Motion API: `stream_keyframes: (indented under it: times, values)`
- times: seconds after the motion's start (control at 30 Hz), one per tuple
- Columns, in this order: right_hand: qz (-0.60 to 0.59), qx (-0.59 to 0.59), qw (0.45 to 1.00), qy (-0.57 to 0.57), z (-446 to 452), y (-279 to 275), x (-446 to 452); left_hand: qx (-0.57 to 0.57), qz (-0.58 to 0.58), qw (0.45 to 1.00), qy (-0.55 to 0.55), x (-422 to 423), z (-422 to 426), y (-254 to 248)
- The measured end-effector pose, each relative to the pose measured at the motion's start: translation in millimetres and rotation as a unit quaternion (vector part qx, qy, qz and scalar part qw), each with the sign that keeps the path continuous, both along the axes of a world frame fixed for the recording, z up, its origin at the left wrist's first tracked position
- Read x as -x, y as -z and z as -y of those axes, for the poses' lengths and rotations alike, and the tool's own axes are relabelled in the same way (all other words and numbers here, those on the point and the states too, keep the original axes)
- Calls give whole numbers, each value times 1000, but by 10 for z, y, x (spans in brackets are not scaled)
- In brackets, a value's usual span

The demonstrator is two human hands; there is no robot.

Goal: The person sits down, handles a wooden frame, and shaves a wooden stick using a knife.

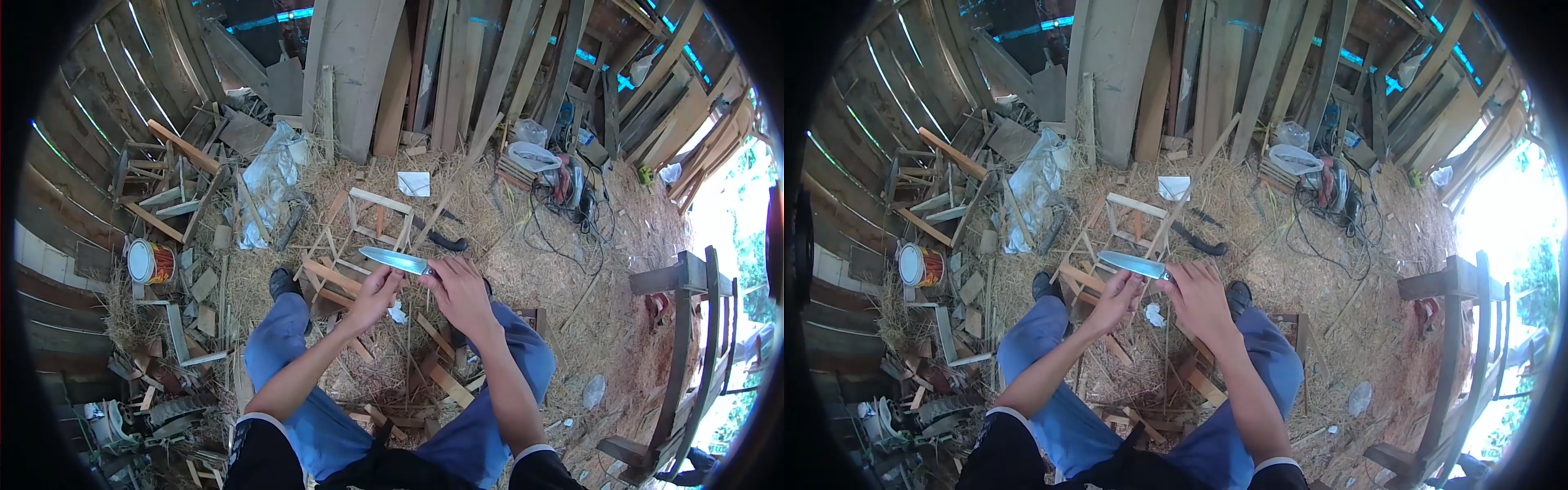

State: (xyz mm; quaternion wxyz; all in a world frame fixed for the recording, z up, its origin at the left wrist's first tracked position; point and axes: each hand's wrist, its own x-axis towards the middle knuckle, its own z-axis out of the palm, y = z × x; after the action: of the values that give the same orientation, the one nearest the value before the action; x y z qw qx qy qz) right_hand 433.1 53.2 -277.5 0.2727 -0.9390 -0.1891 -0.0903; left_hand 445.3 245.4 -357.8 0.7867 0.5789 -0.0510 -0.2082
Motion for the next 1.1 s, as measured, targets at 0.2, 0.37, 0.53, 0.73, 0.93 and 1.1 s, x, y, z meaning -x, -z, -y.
stream_keyframes:
  times: [0.2, 0.37, 0.53, 0.73, 0.93, 1.1]
  values:
    - [-17, 3, 1000, 6, 41, -31, -21, 57, -80, 995, 21, 11, 27, -51]
    - [-7, -3, 1000, 9, 87, -17, -26, 79, -57, 995, 36, 16, 77, -33]
    - [-12, -12, 1000, 12, 111, -13, -33, 96, -65, 993, 33, 6, 89, -27]
    - [-11, -23, 1000, 16, 129, -18, -15, 115, -108, 985, 69, 14, 49, -106]
    - [4, -21, 1000, 9, 153, -74, -11, 135, -130, 979, 74, 30, 51, -187]
    - [22, -17, 1000, -1, 172, -79, -9, 170, -180, 961, 125, 32, -6, -255]
